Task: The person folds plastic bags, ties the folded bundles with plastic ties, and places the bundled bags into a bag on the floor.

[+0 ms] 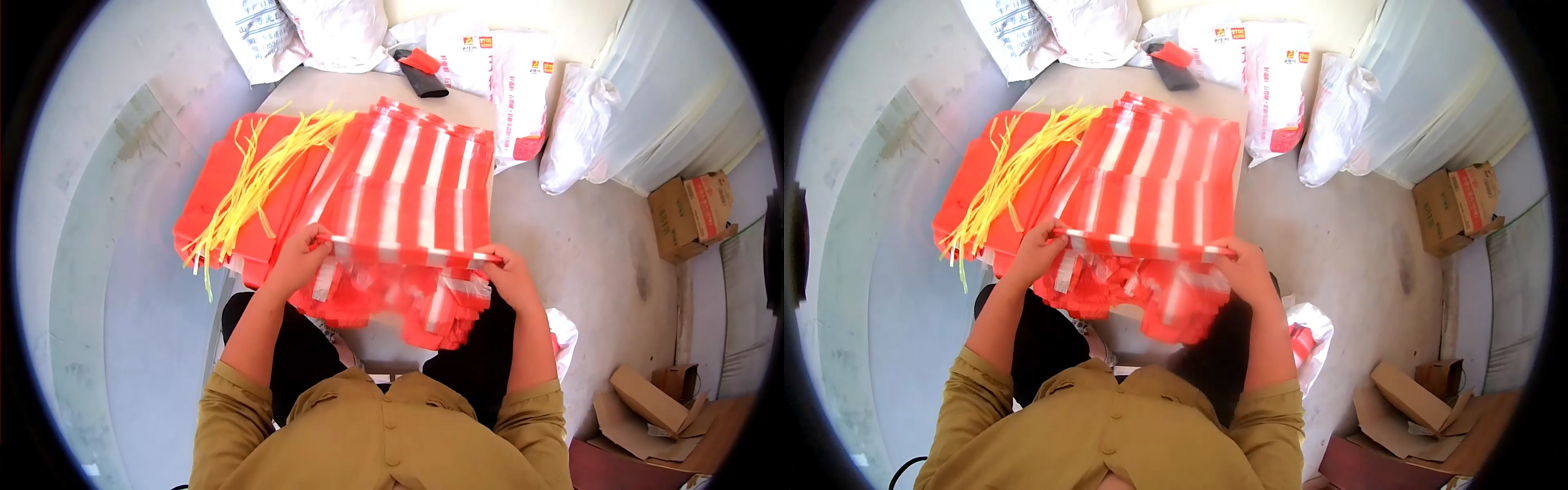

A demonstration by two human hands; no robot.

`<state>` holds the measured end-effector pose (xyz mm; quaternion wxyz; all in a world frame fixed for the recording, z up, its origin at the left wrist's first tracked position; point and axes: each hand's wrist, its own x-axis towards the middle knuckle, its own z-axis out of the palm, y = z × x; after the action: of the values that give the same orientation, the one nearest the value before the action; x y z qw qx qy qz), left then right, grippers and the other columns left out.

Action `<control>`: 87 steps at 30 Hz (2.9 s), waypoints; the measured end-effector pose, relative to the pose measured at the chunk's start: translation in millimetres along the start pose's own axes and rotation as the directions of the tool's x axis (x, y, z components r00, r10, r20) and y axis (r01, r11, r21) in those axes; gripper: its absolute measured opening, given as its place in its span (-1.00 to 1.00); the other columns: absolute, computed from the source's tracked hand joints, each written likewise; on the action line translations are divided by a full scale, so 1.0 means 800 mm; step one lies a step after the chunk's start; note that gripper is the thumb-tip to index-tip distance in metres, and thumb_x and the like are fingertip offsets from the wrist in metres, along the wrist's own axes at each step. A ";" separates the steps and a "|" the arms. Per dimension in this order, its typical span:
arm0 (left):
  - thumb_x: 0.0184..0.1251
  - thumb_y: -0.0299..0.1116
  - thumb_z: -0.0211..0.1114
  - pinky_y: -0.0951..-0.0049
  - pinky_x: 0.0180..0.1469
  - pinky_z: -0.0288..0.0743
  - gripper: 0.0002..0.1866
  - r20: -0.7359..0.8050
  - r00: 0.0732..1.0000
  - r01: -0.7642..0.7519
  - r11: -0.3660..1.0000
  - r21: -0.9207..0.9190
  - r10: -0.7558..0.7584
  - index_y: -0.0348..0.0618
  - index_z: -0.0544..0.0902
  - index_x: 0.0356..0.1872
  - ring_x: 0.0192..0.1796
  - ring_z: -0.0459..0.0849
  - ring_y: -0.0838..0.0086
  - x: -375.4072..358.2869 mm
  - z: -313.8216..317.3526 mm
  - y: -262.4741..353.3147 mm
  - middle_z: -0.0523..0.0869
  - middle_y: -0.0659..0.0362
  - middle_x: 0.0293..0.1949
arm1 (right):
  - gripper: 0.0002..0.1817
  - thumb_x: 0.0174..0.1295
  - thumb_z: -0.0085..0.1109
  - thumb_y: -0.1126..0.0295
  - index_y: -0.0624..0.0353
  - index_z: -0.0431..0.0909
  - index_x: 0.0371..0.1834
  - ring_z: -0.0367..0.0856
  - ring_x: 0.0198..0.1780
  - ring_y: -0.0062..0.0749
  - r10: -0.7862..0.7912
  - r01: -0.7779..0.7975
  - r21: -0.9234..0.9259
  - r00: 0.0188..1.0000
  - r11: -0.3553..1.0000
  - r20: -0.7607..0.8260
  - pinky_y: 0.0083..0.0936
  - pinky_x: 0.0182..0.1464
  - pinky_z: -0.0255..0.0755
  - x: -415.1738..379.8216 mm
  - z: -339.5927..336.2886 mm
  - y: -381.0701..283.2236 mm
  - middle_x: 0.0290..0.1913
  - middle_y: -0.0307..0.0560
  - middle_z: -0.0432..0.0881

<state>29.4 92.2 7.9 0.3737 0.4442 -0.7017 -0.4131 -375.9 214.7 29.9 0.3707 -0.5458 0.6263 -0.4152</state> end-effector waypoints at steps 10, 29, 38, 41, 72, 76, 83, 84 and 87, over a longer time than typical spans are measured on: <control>0.48 -0.31 0.33 0.23 -0.21 0.50 -0.68 -0.211 0.963 0.218 0.948 0.233 -0.170 -0.17 0.60 0.16 -0.34 0.67 0.32 0.072 0.040 0.006 0.68 0.10 -0.43 | -0.54 0.42 0.29 0.32 0.21 0.50 0.33 0.65 -0.16 -0.36 0.029 -0.050 -0.059 0.947 0.997 -0.321 -0.38 -0.05 0.54 0.078 0.033 0.068 -0.14 -0.04 0.70; 0.40 -0.33 0.37 0.21 0.02 0.60 -0.52 -0.244 0.963 0.186 0.944 0.273 -0.119 -0.18 0.59 0.31 -0.05 0.73 0.20 0.039 0.035 0.000 0.68 -0.06 0.10 | -0.71 0.39 0.26 0.20 0.13 0.64 0.04 0.68 0.08 0.06 -0.059 -0.076 -0.387 0.944 0.919 -0.325 -0.15 0.10 0.55 0.072 0.037 0.031 0.01 0.05 0.73; 0.30 -0.41 0.29 -0.15 0.54 0.27 -0.44 0.262 0.929 -0.368 0.573 0.733 0.261 -0.13 0.58 0.37 0.55 0.42 0.06 0.018 0.060 0.020 0.51 0.03 0.49 | -0.50 0.15 0.32 0.41 0.12 0.62 0.23 0.50 0.42 0.06 -0.438 0.453 -0.726 0.869 0.517 0.231 -0.04 0.46 0.39 0.047 0.062 -0.017 0.38 0.00 0.60; 0.36 -0.41 0.23 -0.16 0.58 0.22 -0.46 0.285 0.932 -0.362 0.533 0.765 0.223 -0.11 0.57 0.39 0.58 0.41 0.11 0.030 0.067 0.023 0.51 0.05 0.51 | -0.45 0.13 0.31 0.42 0.12 0.61 0.27 0.49 0.45 0.06 -0.393 0.442 -0.704 0.886 0.556 0.245 -0.05 0.48 0.38 0.057 0.066 -0.002 0.41 -0.01 0.60; 0.32 -0.38 0.35 -0.16 0.56 0.25 -0.39 0.324 0.897 -0.442 0.569 0.694 0.301 -0.14 0.51 0.43 0.58 0.37 0.01 0.042 0.108 0.041 0.49 -0.02 0.48 | -0.39 0.27 0.38 0.28 0.07 0.53 0.41 0.43 0.50 0.05 -0.479 0.425 -0.767 0.860 0.481 0.176 -0.01 0.50 0.28 0.067 0.110 -0.023 0.45 0.03 0.56; 0.23 -0.41 0.41 -0.17 0.55 0.28 -0.35 0.276 0.930 -0.367 0.588 0.721 0.241 -0.12 0.54 0.41 0.61 0.35 0.04 0.051 0.115 0.029 0.49 0.00 0.52 | -0.35 0.25 0.39 0.31 0.07 0.50 0.45 0.38 0.56 0.04 -0.405 0.375 -0.750 0.901 0.545 0.156 0.01 0.55 0.23 0.072 0.110 -0.019 0.49 0.03 0.52; 0.18 -0.46 0.42 0.00 0.56 0.29 -0.34 0.287 0.937 -0.350 0.563 0.749 0.200 -0.13 0.53 0.39 0.57 0.42 0.04 0.067 0.098 0.022 0.52 -0.03 0.48 | -0.46 0.16 0.27 0.54 0.09 0.62 0.28 0.50 0.44 0.04 -0.400 0.359 -0.731 0.907 0.580 0.129 -0.09 0.43 0.40 0.081 0.076 -0.011 0.36 -0.02 0.63; 0.18 -0.46 0.41 0.04 0.50 0.36 -0.38 0.278 0.931 -0.363 0.545 0.756 0.235 -0.14 0.56 0.35 0.51 0.48 0.06 0.067 0.092 0.024 0.56 -0.02 0.43 | -0.49 0.15 0.25 0.58 0.10 0.65 0.24 0.53 0.40 0.04 -0.416 0.359 -0.727 0.903 0.585 0.111 -0.11 0.39 0.44 0.079 0.068 -0.012 0.31 -0.03 0.66; 0.18 -0.48 0.39 0.12 0.33 0.54 -0.47 0.262 0.917 -0.389 0.536 0.749 0.299 -0.17 0.64 0.24 0.32 0.66 0.09 0.065 0.078 0.036 0.70 -0.01 0.26 | -0.57 0.11 0.26 0.59 0.11 0.69 0.11 0.60 0.30 0.04 -0.311 0.259 -0.732 0.948 0.630 0.068 -0.10 0.31 0.50 0.076 0.040 -0.015 0.16 -0.08 0.74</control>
<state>-52.1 66.4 19.0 0.1772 0.3937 -0.9020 -0.0022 -350.1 149.8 28.4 0.0301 -0.7263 0.6569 -0.2002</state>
